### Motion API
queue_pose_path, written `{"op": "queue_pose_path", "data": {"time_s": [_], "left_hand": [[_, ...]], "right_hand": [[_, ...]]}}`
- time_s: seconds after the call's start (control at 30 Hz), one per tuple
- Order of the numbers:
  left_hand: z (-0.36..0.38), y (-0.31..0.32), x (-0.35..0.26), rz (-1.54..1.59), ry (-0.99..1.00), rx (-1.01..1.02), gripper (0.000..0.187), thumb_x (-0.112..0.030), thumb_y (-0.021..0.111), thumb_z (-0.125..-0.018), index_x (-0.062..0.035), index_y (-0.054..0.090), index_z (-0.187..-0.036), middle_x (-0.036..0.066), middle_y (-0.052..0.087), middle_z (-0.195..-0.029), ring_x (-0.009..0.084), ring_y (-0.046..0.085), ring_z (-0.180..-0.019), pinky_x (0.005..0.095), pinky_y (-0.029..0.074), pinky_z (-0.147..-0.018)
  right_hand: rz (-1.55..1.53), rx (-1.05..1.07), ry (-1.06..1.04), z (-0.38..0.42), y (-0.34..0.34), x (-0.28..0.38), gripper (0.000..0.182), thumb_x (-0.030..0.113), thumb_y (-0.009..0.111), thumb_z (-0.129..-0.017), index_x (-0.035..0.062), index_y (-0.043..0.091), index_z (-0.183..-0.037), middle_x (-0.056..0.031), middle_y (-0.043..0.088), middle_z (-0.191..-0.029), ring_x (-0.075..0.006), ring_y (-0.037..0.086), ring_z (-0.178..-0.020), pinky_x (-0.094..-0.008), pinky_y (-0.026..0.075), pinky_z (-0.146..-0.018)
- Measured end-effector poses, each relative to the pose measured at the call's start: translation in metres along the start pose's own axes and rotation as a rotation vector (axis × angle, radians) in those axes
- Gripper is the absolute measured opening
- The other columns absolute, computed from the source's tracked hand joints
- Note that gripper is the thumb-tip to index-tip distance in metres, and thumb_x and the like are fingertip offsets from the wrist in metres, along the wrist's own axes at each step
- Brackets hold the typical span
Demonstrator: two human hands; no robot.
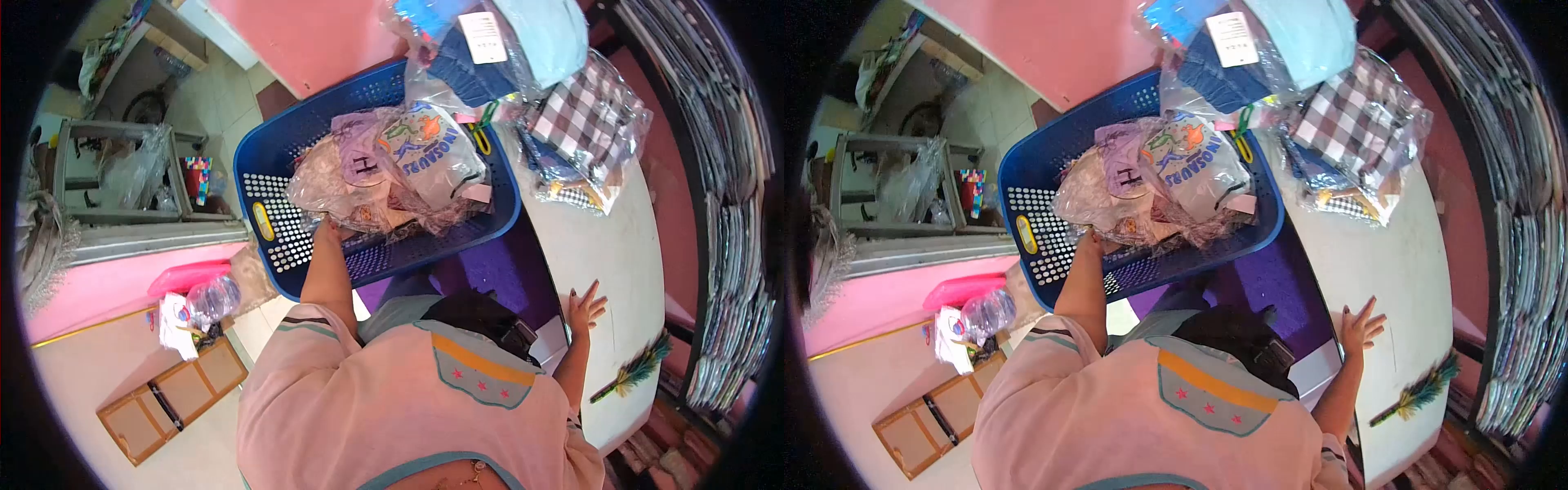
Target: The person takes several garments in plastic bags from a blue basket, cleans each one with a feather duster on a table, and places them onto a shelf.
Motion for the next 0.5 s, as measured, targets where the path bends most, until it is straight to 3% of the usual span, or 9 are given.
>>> {"op": "queue_pose_path", "data": {"time_s": [0.17,0.5], "left_hand": [[0.012,0.015,-0.009,0.004,-0.01,0.038,0.02,-0.018,0.063,-0.082,0.0,0.056,-0.088,0.007,0.054,-0.067,0.0183,0.049,-0.05,0.0304,0.038,-0.044],[0.006,0.003,-0.008,0.028,0.027,0.06,0.022,-0.019,0.058,-0.085,0.0023,0.057,-0.092,0.01,0.057,-0.073,0.0219,0.052,-0.054,0.0342,0.043,-0.051]], "right_hand": [[-0.038,0.001,0.014,0.01,-0.01,0.01,0.084,0.055,0.059,-0.079,0.0444,0.005,-0.143,-0.0208,-0.01,-0.15,-0.046,-0.009,-0.136,-0.0703,0.005,-0.099],[-0.067,0.027,-0.022,0.011,-0.012,0.01,0.082,0.056,0.058,-0.08,0.0443,0.007,-0.143,-0.0211,-0.01,-0.15,-0.0472,-0.01,-0.136,-0.0712,0.006,-0.097]]}}
Point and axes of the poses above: each hand's wrist, its own z-axis away from the middle knuckle, its own y-axis out of the palm, x = y × z, the point moved 5 cm from there along -z, towards the middle knuckle
